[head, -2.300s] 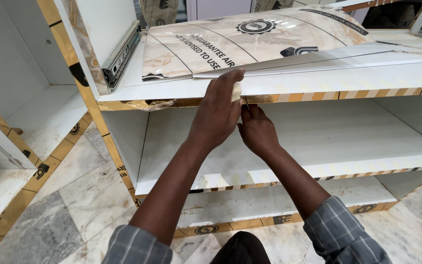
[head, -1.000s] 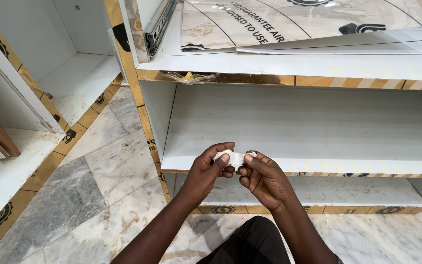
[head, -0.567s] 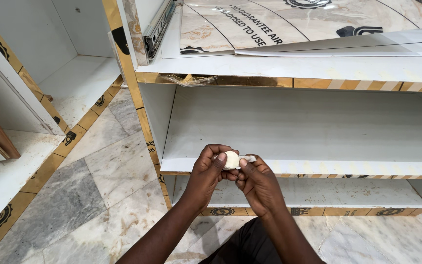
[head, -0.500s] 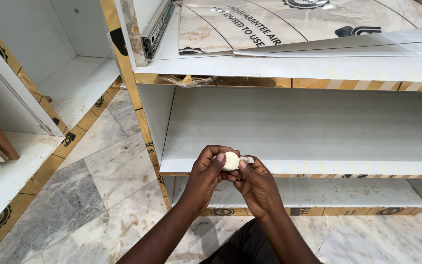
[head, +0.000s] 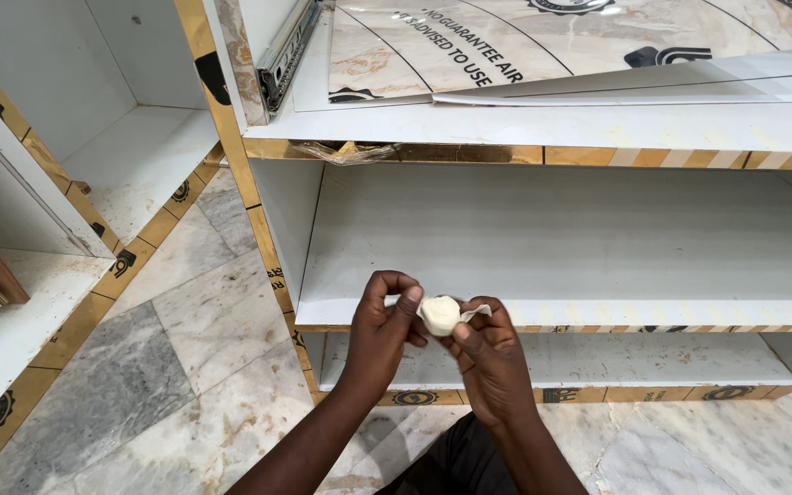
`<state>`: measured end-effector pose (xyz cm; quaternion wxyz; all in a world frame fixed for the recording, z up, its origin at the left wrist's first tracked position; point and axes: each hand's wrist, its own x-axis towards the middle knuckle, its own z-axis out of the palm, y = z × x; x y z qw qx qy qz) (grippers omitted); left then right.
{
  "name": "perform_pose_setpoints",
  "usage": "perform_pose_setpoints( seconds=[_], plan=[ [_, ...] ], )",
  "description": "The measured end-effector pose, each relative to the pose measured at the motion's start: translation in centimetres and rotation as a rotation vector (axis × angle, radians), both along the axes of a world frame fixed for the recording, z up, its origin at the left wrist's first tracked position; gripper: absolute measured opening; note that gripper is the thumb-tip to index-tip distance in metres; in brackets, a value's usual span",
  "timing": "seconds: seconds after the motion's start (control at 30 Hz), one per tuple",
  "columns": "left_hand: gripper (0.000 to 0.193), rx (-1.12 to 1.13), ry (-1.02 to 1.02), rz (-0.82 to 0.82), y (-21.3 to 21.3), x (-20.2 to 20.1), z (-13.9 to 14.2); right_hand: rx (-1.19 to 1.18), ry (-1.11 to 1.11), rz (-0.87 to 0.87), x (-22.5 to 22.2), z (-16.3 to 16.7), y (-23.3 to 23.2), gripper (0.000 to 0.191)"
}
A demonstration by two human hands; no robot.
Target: The person applies white edge tape to the front edges of a white wooden cabinet. They peel off the backing and press the tape along the edges of the top and middle shelves.
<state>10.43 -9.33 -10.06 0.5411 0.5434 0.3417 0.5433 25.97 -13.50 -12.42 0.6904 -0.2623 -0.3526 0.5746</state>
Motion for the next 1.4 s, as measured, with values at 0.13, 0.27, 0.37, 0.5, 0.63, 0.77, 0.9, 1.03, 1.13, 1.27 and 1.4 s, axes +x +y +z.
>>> perform_pose_setpoints(
  seconds=[0.13, 0.27, 0.37, 0.5, 0.63, 0.77, 0.9, 1.03, 1.13, 1.27, 1.4],
  plan=[
    [0.036, 0.016, 0.025, -0.105, -0.3, -0.1, -0.4, 0.133, -0.277, -0.264, -0.1, -0.1, -0.3, 0.03],
    [0.051, -0.017, 0.043, -0.183, -1.1, 0.5, -0.4, 0.181, -0.372, -0.338, 0.1, -0.6, -0.5, 0.017],
    [0.052, -0.026, 0.073, -0.223, -1.0, 0.1, -0.2, 0.199, -0.529, -0.395, 0.2, -1.1, -1.3, 0.021],
    [0.042, -0.116, 0.031, -0.341, -0.7, -0.3, 0.0, 0.207, -0.554, -0.434, -0.6, -1.4, -1.9, 0.023],
    [0.033, -0.069, -0.018, -0.404, -1.2, -0.4, -0.2, 0.214, -0.444, -0.352, -1.2, -1.1, -1.8, 0.036],
    [0.03, -0.116, -0.035, -0.385, -1.8, 0.4, -0.4, 0.156, -0.538, -0.286, -0.4, 0.0, -1.6, 0.058],
    [0.02, -0.086, 0.191, -0.156, -1.9, 1.4, -0.1, 0.302, -0.95, -0.319, 1.8, 2.5, -1.0, 0.029],
    [0.037, 0.159, 0.157, -0.052, -1.7, 3.4, 1.4, 0.549, -1.168, -0.526, 5.5, 6.9, -0.6, 0.019],
    [0.036, 0.142, 0.134, -0.107, -1.8, 5.5, 3.4, 0.599, -1.261, -0.764, 9.4, 11.5, -0.3, 0.023],
    [0.026, 0.495, 0.225, -0.063, -1.4, 7.9, 7.0, 0.585, -1.647, -1.039, 13.8, 17.4, 2.8, 0.022],
    [0.038, 0.968, 0.394, 0.17, -0.1, 9.0, 10.5, 0.445, -1.769, -0.963, 15.9, 20.8, 6.9, 0.024]
  ],
)
